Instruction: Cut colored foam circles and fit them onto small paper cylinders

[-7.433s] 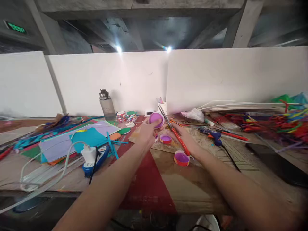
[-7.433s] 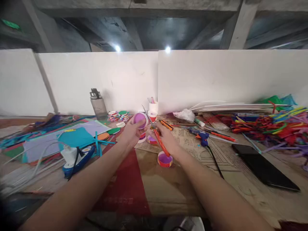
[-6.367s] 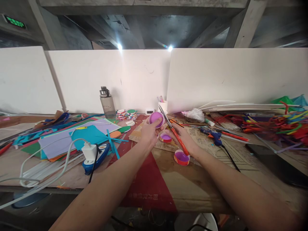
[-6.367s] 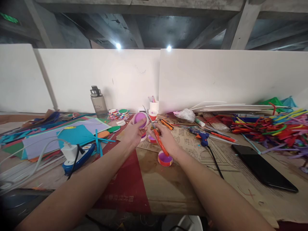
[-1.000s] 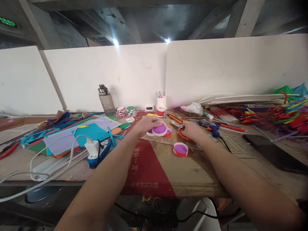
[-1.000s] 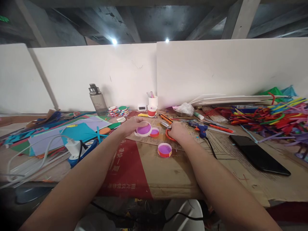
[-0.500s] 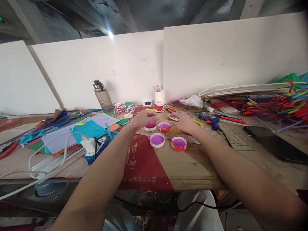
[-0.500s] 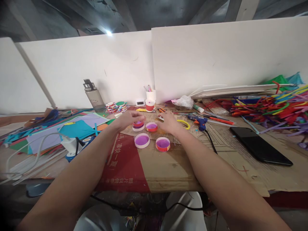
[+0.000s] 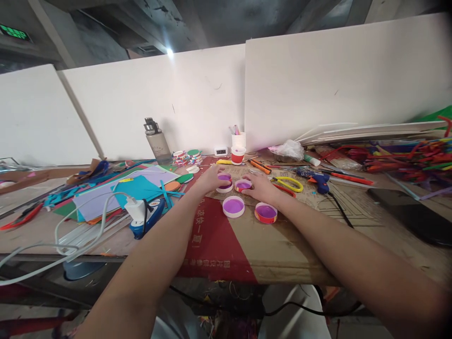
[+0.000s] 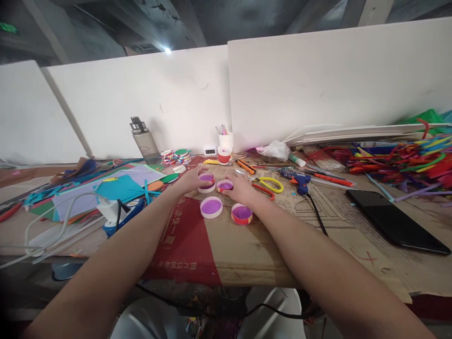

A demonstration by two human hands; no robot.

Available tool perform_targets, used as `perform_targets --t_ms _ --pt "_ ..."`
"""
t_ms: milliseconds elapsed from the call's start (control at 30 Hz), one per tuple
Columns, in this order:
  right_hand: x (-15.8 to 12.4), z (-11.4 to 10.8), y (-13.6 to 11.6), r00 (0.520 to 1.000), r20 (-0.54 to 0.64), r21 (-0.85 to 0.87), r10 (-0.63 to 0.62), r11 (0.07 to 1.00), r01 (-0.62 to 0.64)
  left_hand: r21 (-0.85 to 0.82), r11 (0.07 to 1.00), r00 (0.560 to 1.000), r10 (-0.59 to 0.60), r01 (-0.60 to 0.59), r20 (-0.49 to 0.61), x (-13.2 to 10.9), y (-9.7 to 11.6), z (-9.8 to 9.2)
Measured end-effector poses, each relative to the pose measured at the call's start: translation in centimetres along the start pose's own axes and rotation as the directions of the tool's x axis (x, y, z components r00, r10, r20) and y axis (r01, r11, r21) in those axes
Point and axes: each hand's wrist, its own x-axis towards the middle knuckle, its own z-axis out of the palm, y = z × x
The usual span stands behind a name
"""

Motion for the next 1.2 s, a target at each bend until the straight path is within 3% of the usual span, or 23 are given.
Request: perform_targets --t_ms 133,267,367,467,633,767,900,1033,1200 --pt "0.2 -0.8 -0.2 0.999 -0.008 0.054 0.048 0.997 -0.048 -0.114 0.993 0.999 -0.025 0.023 -0.024 0.3 -0.2 -0.5" --pt "-0.1 -1.9 0.1 0.986 -0.04 0.082 0.163 0.984 -0.159 -0.288 0.952 0.981 -0.144 0.1 -0.133 0.5 -0.5 -1.9" --pt "-0.4 -1.9 0.1 0.983 -0.021 -0.014 0.184 0.983 -0.185 -0.174 0.962 0.937 -0.248 0.209 -0.247 0.5 -0.7 -2.7" --pt "-0.5 -1.5 -0.2 0.997 -0.011 -0.033 0.083 0.996 -0.083 0.003 0.961 0.913 -0.263 0.277 -0.31 0.4 -0.7 -2.9" --pt "0.1 -1.0 -1.5 0.978 0.033 -0.025 -0.207 0.978 0.208 0.117 0.937 0.933 -0.305 0.33 -0.191 0.3 -0.4 -3.0" --pt "0.9 -0.8 -2.4 0.96 0.155 -0.117 -0.231 0.961 0.25 0.201 0.924 0.944 -0.304 0.325 -0.126 0.4 -0.5 -3.5" --pt "1.7 -0.7 -2.9 0.939 0.232 -0.175 -0.254 0.939 0.297 0.383 0.891 0.97 -0.23 0.243 -0.08 0.6 -0.6 -3.8" --pt "2.1 -1.0 -2.8 0.97 0.163 -0.229 -0.18 0.949 0.215 0.462 0.865 0.978 -0.207 0.195 -0.024 0.6 -0.2 -3.6" --pt "2.1 -2.4 -1.5 1.0 0.031 -0.179 -0.003 0.984 0.009 0.43 0.897 0.966 -0.194 0.103 0.173 0.3 0.7 -3.0"
